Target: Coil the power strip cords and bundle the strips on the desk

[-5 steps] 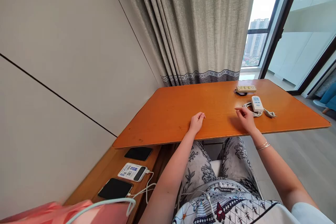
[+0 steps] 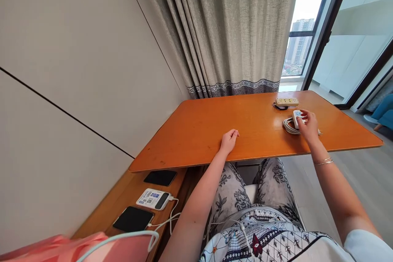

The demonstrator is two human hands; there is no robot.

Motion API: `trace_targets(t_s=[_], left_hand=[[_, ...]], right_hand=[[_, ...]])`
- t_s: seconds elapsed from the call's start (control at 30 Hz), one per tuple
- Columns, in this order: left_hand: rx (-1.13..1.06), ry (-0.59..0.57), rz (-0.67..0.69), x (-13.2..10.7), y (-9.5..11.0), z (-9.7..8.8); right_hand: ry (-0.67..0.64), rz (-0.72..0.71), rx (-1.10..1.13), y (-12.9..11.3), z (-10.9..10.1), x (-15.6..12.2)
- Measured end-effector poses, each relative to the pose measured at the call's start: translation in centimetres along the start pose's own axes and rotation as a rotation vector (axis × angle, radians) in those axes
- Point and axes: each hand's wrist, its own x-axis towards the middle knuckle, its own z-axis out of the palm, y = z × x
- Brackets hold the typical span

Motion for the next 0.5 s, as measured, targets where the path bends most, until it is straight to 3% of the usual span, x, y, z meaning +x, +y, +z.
trace_targets(t_s=[0.07, 0.2, 0.33, 0.5], left_hand=[[0.011, -0.002, -0.006, 0.0, 0.0, 0.0], [0.038, -0.013, -0.015, 0.0, 0.2, -0.1], [0.054, -0.017, -0.014, 0.0, 0.3, -0.1], [0.061, -0.025, -0.011, 0.0, 0.5, -0.1]], right_hand=[[-0.072, 0.113, -0.147, 2.0, -1.7, 2.2], [-0.402, 0.360, -0.348, 4.6, -3.4, 4.7], [-0.648, 0.461, -0.397, 4.9, -3.4, 5.5], [-0.759, 0.520, -0.404, 4.3, -2.4, 6.4]])
